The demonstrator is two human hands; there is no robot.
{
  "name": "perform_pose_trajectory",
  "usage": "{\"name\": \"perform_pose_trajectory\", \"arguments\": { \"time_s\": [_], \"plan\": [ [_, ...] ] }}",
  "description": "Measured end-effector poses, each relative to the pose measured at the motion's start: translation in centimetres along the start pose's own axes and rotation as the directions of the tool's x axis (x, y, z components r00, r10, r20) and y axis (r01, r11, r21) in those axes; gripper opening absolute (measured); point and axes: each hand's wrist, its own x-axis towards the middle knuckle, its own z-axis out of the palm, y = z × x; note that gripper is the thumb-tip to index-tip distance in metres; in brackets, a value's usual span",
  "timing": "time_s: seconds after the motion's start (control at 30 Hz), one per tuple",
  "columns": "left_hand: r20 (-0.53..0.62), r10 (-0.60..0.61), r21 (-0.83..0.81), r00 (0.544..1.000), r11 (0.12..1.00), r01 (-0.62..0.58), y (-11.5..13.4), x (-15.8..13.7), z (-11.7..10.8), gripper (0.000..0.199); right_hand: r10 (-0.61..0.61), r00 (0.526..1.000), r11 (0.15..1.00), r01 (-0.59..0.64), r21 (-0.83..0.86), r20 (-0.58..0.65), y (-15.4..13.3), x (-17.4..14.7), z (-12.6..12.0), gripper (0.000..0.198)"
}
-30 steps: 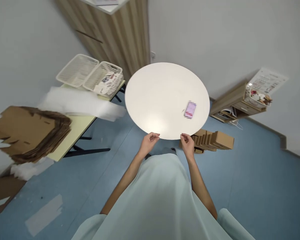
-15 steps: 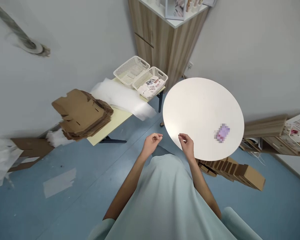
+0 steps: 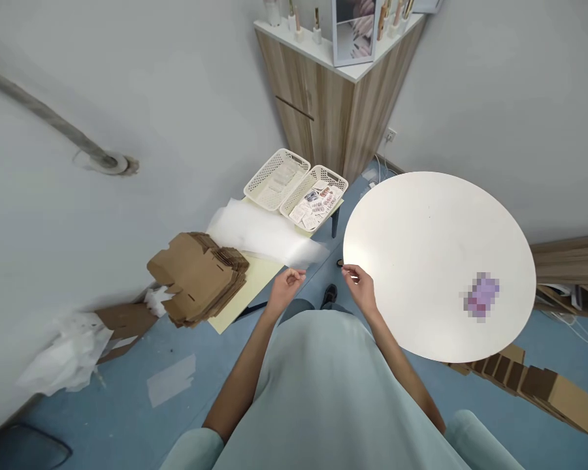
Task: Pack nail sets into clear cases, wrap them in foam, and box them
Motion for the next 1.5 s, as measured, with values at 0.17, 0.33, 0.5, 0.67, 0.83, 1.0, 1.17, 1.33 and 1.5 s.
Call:
{"name": "perform_pose_trajectory", "arguments": {
  "time_s": [0.17, 0.33, 0.5, 0.67, 0.83, 1.0, 1.17, 1.33, 1.5],
  "plan": [
    [0.076, -0.02, 0.049, 0.997, 0.999, 0.016, 0.6, 5.4, -1.9, 0.037, 0.034, 0.998, 0.999, -0.035, -0.01, -0.048, -1.1, 1.2, 1.0, 0.036],
    [0.093, 0.02, 0.235, 0.995, 0.971, -0.042, 1.7, 14.3, -2.6, 0.023, 0.08, 0.983, 0.997, -0.083, -0.012, -0.163, -2.3, 1.7, 1.8, 0.035],
    [0.174, 0.078, 0.587, 0.982, 0.792, -0.167, 3.0, 23.0, -1.7, 0.028, 0.172, 0.935, 0.985, -0.174, 0.02, -0.31, -3.9, 2.0, 3.0, 0.036],
    [0.303, -0.027, 0.845, 0.953, 0.47, -0.255, 3.4, 28.9, -0.1, 0.041, 0.234, 0.875, 0.97, -0.238, 0.043, -0.424, -5.1, 2.5, 4.7, 0.037],
    [0.324, -0.146, 0.909, 0.935, 0.321, -0.265, 2.5, 31.8, 1.2, 0.047, 0.271, 0.803, 0.957, -0.286, 0.056, -0.53, -5.0, 1.7, 6.0, 0.04],
    [0.358, -0.171, 0.9, 0.918, 0.326, -0.29, 1.8, 32.6, 1.3, 0.04, 0.292, 0.762, 0.948, -0.311, 0.069, -0.578, -4.7, 1.2, 6.7, 0.04],
    [0.315, -0.221, 0.908, 0.923, 0.354, -0.226, 1.8, 32.8, 1.4, 0.035, 0.272, 0.779, 0.956, -0.285, 0.066, -0.565, -4.9, 2.6, 5.8, 0.039],
    [0.24, -0.242, 0.92, 0.94, 0.365, -0.141, 1.6, 32.6, 2.4, 0.033, 0.214, 0.832, 0.973, -0.227, 0.038, -0.512, -5.5, 4.1, 3.9, 0.037],
    [0.179, -0.261, 0.923, 0.949, 0.38, -0.07, 1.6, 32.1, 2.9, 0.029, 0.196, 0.882, 0.978, -0.21, 0.015, -0.429, -5.2, 4.5, 1.8, 0.036]
  ]
}}
